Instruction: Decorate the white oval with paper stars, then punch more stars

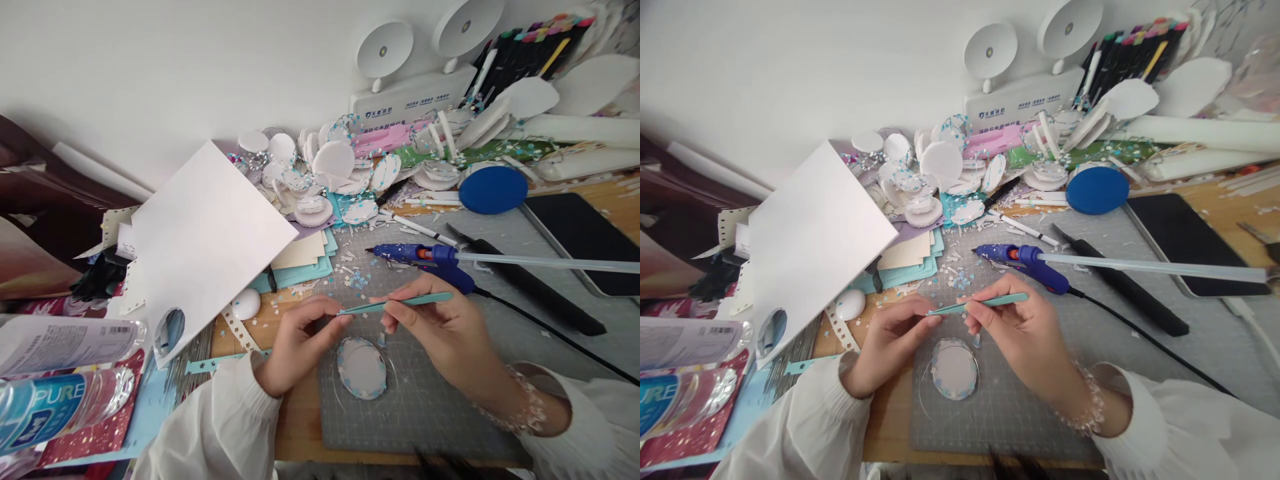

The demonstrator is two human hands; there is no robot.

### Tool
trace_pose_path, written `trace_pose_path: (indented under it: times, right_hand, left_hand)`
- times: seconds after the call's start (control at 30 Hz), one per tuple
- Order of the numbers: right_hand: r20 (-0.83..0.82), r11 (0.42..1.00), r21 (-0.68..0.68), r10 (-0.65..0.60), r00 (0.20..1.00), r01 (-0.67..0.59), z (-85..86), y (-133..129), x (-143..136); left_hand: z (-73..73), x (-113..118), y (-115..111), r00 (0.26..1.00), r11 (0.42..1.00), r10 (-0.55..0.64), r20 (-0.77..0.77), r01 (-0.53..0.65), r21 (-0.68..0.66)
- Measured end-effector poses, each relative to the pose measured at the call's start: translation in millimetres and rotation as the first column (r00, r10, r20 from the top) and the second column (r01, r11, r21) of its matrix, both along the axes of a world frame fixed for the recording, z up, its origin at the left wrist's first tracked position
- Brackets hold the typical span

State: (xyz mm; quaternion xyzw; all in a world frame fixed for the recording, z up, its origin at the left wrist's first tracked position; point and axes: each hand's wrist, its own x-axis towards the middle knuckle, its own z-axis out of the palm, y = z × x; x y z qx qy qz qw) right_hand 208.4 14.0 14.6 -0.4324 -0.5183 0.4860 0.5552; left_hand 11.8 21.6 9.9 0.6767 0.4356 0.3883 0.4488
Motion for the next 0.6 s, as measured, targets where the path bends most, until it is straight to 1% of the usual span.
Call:
trace_pose_path:
  times: [0.27, 0.47, 0.6]
  right_hand:
    - [-0.02, 1.0, -0.018, 0.016, 1.0, -0.016, -2.8, 2.1, 1.1]
    - [0.05, 1.0, 0.013, 0.014, 0.999, -0.014, -1.9, 2.2, 3.1]
    - [0.04, 0.996, 0.07, -0.056, 0.998, 0.053, -0.1, 4.3, 8.3]
  left_hand:
    - [2.9, -0.9, 0.8, 0.999, 0.999, -0.013, 0.031, 0.015, -0.047]
    - [3.2, -0.6, -0.1, 0.999, 0.999, -0.052, 0.009, 0.052, -0.015]
    - [0.4, -2.4, 0.4, 0.997, 0.998, -0.053, -0.055, 0.055, 0.042]
